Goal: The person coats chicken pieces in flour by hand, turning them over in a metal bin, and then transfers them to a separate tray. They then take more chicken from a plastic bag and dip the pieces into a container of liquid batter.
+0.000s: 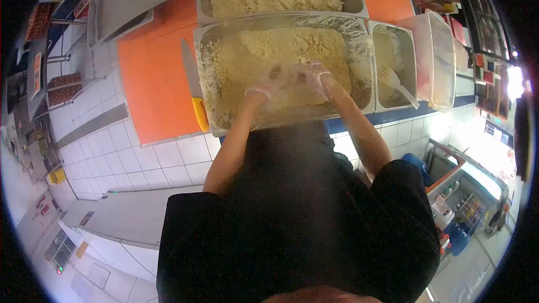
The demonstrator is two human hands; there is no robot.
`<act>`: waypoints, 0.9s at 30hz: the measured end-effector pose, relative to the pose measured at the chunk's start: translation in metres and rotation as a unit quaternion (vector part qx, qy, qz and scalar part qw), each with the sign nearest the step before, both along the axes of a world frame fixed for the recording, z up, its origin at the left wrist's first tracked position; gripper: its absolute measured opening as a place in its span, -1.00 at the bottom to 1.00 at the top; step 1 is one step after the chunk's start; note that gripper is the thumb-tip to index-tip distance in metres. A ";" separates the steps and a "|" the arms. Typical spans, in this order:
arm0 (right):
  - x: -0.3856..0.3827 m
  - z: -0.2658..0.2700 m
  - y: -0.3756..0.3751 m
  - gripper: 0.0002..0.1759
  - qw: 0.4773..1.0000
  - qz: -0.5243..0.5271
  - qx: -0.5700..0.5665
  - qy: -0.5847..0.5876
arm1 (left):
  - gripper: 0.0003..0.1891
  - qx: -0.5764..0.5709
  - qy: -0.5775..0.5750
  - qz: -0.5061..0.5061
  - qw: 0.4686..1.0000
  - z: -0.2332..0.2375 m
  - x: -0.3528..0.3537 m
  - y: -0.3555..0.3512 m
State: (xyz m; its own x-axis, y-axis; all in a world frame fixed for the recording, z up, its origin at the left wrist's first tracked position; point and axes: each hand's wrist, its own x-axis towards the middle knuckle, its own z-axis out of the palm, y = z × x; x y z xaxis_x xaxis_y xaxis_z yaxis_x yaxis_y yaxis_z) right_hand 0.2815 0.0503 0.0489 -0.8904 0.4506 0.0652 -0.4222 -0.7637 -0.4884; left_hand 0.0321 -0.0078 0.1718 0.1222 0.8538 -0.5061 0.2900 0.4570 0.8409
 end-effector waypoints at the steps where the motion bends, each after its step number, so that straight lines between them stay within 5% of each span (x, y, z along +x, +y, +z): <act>1: -0.026 0.044 -0.013 -0.52 0.983 -0.108 0.032 -0.148 | -0.21 0.001 -0.026 0.019 0.999 0.003 -0.002 0.000; 2: -0.044 0.070 -0.021 -0.49 0.931 -0.212 0.064 -0.290 | -0.22 0.002 -0.051 0.037 0.998 0.005 -0.004 0.001; 4: -0.051 0.055 -0.026 -0.51 0.929 -0.224 0.012 -0.296 | -0.23 0.005 -0.074 0.055 0.996 -0.003 -0.010 -0.003; 6: -0.056 0.057 -0.025 -0.54 0.923 -0.235 -0.041 -0.302 | -0.23 0.085 0.108 0.018 0.990 -0.022 -0.016 -0.012; 8: -0.062 0.087 -0.018 -0.65 0.849 -0.130 0.135 -0.494 | -0.20 0.078 0.151 0.006 0.985 -0.024 -0.020 -0.014; 10: -0.065 0.089 -0.022 -0.64 0.871 -0.144 0.102 -0.459 | -0.17 0.072 0.191 -0.005 0.979 -0.038 -0.023 -0.017; 12: -0.068 0.090 -0.023 -0.63 0.891 -0.154 0.068 -0.421 | -0.10 0.112 0.103 -0.027 0.988 -0.057 -0.027 -0.025; 13: -0.069 0.090 -0.022 -0.63 0.775 -0.143 0.356 -0.503 | -0.10 0.112 0.105 -0.027 0.988 -0.056 -0.027 -0.027; 14: -0.070 0.091 -0.020 -0.63 0.578 -0.119 0.607 -0.533 | -0.08 0.055 0.036 0.019 0.998 -0.056 -0.025 -0.028; 15: -0.072 0.082 -0.016 -0.63 0.577 -0.120 0.607 -0.533 | -0.07 -0.001 -0.034 0.064 0.997 -0.050 -0.023 -0.027; 17: -0.077 0.058 -0.007 -0.61 0.725 0.019 0.308 -0.616 | -0.06 0.014 -0.038 0.045 0.998 -0.085 -0.032 -0.023; 20: -0.084 0.065 -0.005 -0.55 0.732 0.055 0.262 -0.626 | -0.05 -0.037 -0.084 0.063 0.994 -0.065 -0.029 -0.019; 21: -0.079 0.060 -0.006 -0.55 0.733 0.053 0.262 -0.625 | -0.06 -0.100 -0.125 0.100 0.982 -0.051 -0.027 -0.016; 23: -0.061 0.046 -0.012 -0.50 0.689 -0.110 0.562 -0.444 | -0.08 -0.093 -0.100 0.068 0.988 -0.066 -0.037 -0.017; 24: -0.066 0.063 -0.015 -0.50 0.690 -0.110 0.562 -0.444 | -0.10 -0.086 -0.076 0.036 0.993 -0.072 -0.040 -0.017; 26: -0.081 0.118 -0.019 -0.51 0.819 -0.050 0.165 -0.548 | -0.14 -0.092 -0.055 0.088 0.990 -0.048 -0.029 -0.015; 27: -0.074 0.088 -0.018 -0.51 0.819 -0.051 0.165 -0.548 | -0.17 -0.097 -0.034 0.141 0.985 -0.039 -0.025 -0.014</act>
State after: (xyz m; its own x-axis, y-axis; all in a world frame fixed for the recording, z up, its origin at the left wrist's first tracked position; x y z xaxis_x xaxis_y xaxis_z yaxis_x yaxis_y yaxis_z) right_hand 0.2076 0.0327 0.1366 -0.4555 0.6442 -0.6144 0.3536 -0.5025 -0.7890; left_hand 0.0073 -0.0215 0.1333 -0.0671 0.7464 -0.6621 0.0740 0.6655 0.7427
